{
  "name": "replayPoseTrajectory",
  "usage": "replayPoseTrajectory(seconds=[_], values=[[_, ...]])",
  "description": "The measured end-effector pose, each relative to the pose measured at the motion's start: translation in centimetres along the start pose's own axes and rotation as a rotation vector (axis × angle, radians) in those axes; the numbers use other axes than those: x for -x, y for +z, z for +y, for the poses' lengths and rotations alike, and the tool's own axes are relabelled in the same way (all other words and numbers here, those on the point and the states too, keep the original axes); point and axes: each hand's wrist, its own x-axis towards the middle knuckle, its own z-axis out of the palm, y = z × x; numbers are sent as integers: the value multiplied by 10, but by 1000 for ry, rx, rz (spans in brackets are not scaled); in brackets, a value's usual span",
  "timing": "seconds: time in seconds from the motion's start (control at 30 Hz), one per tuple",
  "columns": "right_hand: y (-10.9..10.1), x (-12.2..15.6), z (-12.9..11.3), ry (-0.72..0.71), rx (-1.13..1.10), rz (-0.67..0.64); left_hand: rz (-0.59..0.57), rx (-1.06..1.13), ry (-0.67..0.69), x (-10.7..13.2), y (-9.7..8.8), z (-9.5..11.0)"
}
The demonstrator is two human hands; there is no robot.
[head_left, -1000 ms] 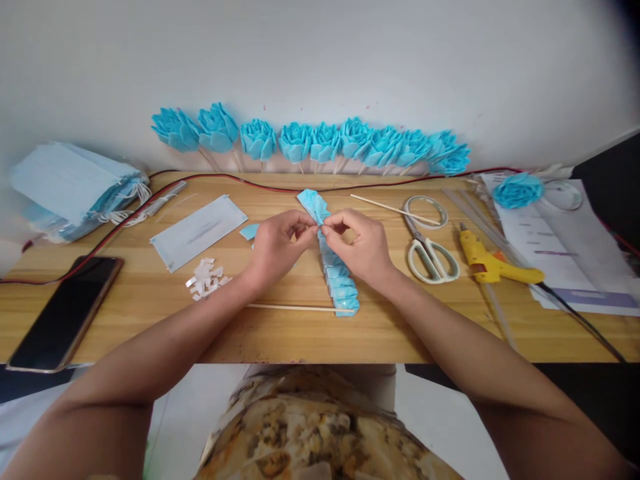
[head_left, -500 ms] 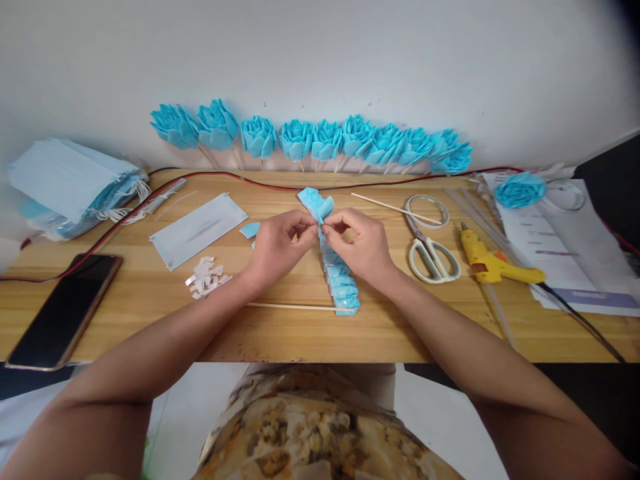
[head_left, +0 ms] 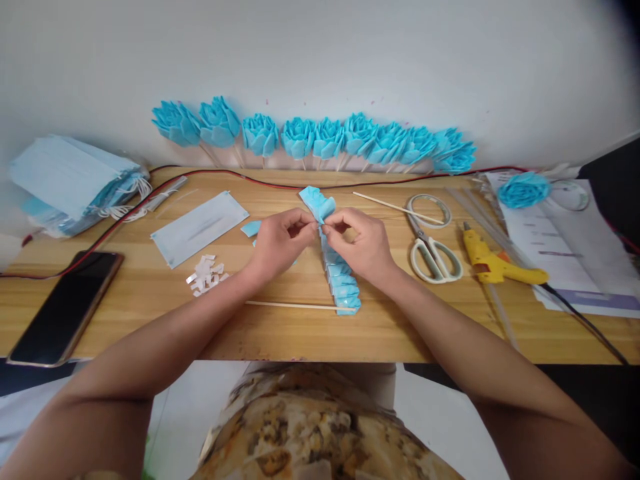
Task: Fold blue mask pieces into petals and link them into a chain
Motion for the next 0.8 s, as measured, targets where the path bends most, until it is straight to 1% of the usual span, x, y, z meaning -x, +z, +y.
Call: replayPoseTrajectory(seconds=[0.13, 0.3, 0.4, 0.5, 0.57, 0.6, 0.63, 0.7, 0.77, 0.8], values=[[0, 1, 0, 23, -16, -14, -18, 18, -38, -1, 0, 0], [0, 0, -2, 92, -60, -30, -34, 43, -68, -1, -2, 3], [-3, -3, -1, 238, -227, -33, -45, 117, -100, -1, -5, 6], [-6, -7, 1, 409, -471, -51, 11, 193, -114, -3, -7, 7], [-8, -9, 1, 465, -582, -72, 59, 254, -151, -4, -7, 6], [-8, -9, 1, 479, -615, -84, 64, 298, -183, -5, -7, 5], [-8, -8, 1, 488, -638, -96, 45, 348, -218, -5, -7, 5], [-8, -7, 1, 494, -669, -112, -47, 437, -272, -6, -6, 5], [-8, -7, 1, 497, -681, -123, -140, 473, -281, -6, -6, 6], [-8, -6, 2, 501, -679, -126, -167, 473, -272, -5, -6, 6]])
